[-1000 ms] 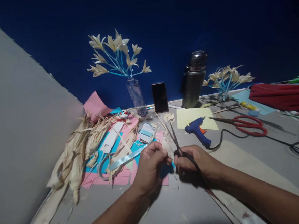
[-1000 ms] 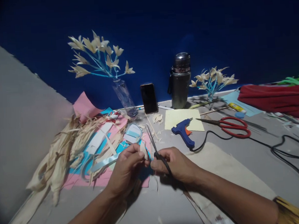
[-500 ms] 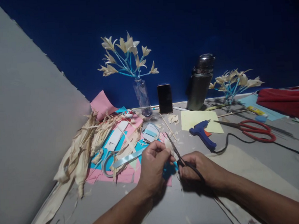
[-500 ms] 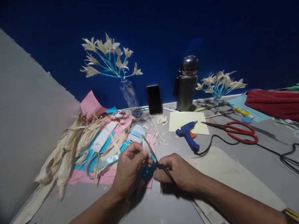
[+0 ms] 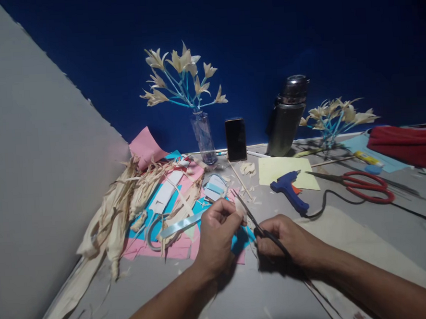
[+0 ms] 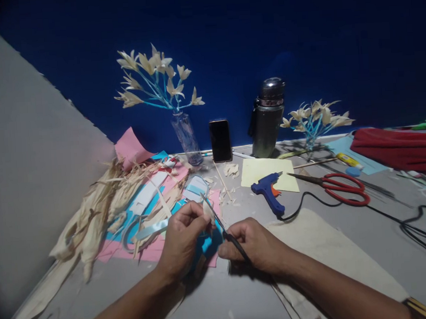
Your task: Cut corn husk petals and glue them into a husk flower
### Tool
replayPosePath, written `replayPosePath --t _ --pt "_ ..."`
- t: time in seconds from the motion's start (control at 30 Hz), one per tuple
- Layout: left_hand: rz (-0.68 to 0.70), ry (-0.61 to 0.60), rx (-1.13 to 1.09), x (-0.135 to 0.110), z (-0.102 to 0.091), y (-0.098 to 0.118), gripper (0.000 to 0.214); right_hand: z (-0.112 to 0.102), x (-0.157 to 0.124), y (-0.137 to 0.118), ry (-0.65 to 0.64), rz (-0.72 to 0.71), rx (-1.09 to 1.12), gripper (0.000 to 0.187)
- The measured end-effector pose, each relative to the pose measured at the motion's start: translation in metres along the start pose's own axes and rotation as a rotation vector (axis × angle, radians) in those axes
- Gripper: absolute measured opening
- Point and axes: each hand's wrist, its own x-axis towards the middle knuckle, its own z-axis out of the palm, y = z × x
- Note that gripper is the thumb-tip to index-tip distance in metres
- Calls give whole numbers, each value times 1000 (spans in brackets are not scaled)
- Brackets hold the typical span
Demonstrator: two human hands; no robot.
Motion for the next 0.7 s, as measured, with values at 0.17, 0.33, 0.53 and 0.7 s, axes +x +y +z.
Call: replayPosePath --t 0.17,0.33,0.53,0.7 --pt "-3 -24 -5 0 -2 0 20 0 1 1 9 -4 -11 48" --pt "-10 -29 -14 -1 -2 1 18 0 2 3 9 -11 11 43" --pt "0 -44 -12 0 -3 3 17 0 1 -1 38 1 -39 44" --pt "12 -43 8 2 -5 0 18 1 -2 -2 41 21 -26 45"
